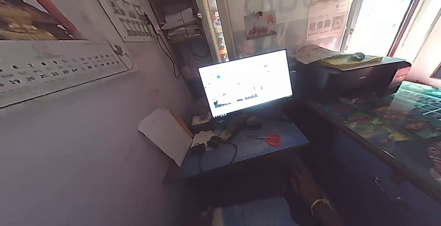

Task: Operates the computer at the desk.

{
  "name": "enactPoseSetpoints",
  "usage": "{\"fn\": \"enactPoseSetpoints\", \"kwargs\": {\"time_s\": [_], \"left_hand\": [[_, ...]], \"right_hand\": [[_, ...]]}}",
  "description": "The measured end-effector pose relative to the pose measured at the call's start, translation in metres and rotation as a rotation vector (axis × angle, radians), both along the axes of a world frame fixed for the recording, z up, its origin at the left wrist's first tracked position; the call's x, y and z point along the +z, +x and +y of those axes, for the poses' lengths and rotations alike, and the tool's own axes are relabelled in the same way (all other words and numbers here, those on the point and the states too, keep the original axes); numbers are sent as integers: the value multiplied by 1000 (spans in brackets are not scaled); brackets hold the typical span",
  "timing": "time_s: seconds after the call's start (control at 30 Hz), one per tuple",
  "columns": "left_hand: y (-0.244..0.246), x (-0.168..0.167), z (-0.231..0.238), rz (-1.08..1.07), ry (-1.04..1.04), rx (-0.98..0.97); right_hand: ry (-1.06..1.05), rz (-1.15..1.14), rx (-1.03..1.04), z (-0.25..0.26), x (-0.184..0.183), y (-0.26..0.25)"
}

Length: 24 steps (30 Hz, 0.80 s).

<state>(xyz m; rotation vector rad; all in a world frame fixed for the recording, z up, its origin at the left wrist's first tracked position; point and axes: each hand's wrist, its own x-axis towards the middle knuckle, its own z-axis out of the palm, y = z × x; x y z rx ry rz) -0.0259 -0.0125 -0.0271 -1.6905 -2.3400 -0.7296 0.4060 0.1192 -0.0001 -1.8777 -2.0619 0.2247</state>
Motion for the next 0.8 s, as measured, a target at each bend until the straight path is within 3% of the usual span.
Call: {"fn": "enactPoseSetpoints", "kwargs": {"time_s": [0.27, 0.37, 0.47, 0.57, 0.67, 0.8], "left_hand": [[1, 4, 4, -4, -34, -20], [18, 32, 2, -22, -101, -11], [41, 60, 11, 58, -308, 73], [41, 46, 22, 61, -368, 43], [51, 67, 30, 30, -495, 24], [50, 53, 34, 0, -382, 45]], "right_hand": [[1, -2, -9, -2, 6, 0], [14, 8, -15, -3, 8, 0], [38, 20, -11, -4, 7, 0], [49, 13, -2, -3, 5, 0], [78, 0, -15, -2, 9, 1], [10, -2, -14, -4, 9, 0]]}}
